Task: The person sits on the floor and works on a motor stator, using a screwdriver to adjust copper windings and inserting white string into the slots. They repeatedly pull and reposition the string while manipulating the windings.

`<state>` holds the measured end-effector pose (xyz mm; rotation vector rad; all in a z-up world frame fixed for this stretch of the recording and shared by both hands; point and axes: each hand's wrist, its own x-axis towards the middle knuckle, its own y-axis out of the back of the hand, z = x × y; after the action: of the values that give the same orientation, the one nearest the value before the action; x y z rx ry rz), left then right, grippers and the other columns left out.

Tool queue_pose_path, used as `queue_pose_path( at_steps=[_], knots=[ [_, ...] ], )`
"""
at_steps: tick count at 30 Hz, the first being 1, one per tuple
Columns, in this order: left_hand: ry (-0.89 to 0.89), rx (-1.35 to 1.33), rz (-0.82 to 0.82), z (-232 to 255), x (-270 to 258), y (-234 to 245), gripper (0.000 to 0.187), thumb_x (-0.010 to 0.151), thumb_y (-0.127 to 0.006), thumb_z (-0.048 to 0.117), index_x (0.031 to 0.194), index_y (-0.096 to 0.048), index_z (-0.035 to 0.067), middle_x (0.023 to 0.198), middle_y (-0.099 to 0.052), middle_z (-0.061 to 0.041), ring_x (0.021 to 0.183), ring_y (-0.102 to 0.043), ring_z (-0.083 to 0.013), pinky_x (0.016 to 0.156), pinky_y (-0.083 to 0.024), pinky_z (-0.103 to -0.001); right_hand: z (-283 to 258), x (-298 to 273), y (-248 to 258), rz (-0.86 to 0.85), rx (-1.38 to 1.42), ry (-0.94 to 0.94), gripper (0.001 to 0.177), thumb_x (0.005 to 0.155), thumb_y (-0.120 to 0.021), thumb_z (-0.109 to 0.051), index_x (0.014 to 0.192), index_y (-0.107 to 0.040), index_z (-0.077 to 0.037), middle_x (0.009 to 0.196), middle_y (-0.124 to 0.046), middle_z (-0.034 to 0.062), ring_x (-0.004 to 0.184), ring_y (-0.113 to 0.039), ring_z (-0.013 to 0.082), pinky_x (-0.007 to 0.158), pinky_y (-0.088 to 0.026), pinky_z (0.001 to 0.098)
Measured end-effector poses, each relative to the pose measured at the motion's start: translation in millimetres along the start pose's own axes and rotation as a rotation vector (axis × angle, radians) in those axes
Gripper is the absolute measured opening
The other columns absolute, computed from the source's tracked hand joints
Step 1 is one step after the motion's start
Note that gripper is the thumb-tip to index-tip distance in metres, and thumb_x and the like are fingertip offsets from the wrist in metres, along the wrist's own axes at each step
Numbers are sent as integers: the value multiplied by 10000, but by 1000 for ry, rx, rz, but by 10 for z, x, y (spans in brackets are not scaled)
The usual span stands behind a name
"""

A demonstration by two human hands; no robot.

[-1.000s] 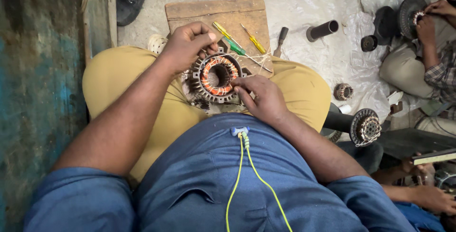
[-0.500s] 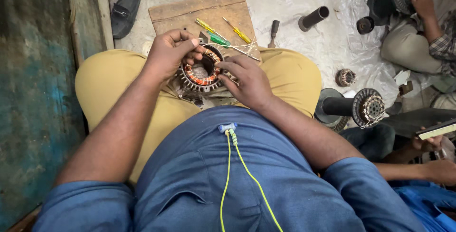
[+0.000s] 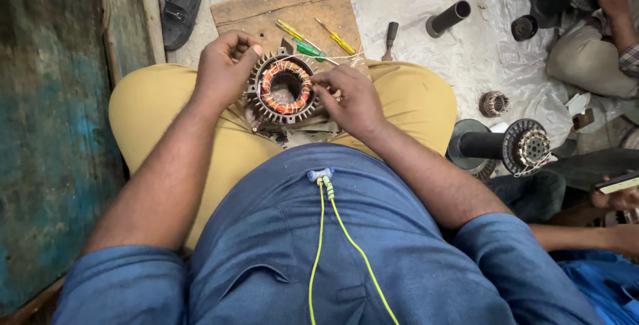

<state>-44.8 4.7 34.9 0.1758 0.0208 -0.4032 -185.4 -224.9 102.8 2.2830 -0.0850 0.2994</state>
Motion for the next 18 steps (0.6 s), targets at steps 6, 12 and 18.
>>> queue_pose_path(
  at_steps=[6,12,18],
  knots=[
    [-290,367,56,176,-128,28,171,912,-783,94,1059,-708,49,1036,-707,-83,934,-642,-215,864,-536,-349,511,-333,-19,113,284,-265,151,951,-760,-93,1092,-741,-39,915,-704,-3,812,-628,59,697,-508,227],
    [-521,620,-17,354,-267,-128,305,893,-818,165,1179,-727,110,1283,-647,-127,1223,-567,-345,1043,-462,-448,1163,-454,-166,221,714,-579,231,933,-758,-110,1136,-708,-12,888,-678,-28,753,-582,38,661,-464,198],
    [-484,774,-54,387,-49,-294,308,930,-795,286,1204,-764,150,1247,-672,-106,1187,-571,-356,1016,-441,-474,1256,-464,-297,129,551,-440,176,956,-760,-97,1099,-713,-6,892,-682,-31,792,-603,29,731,-510,192]
  ],
)
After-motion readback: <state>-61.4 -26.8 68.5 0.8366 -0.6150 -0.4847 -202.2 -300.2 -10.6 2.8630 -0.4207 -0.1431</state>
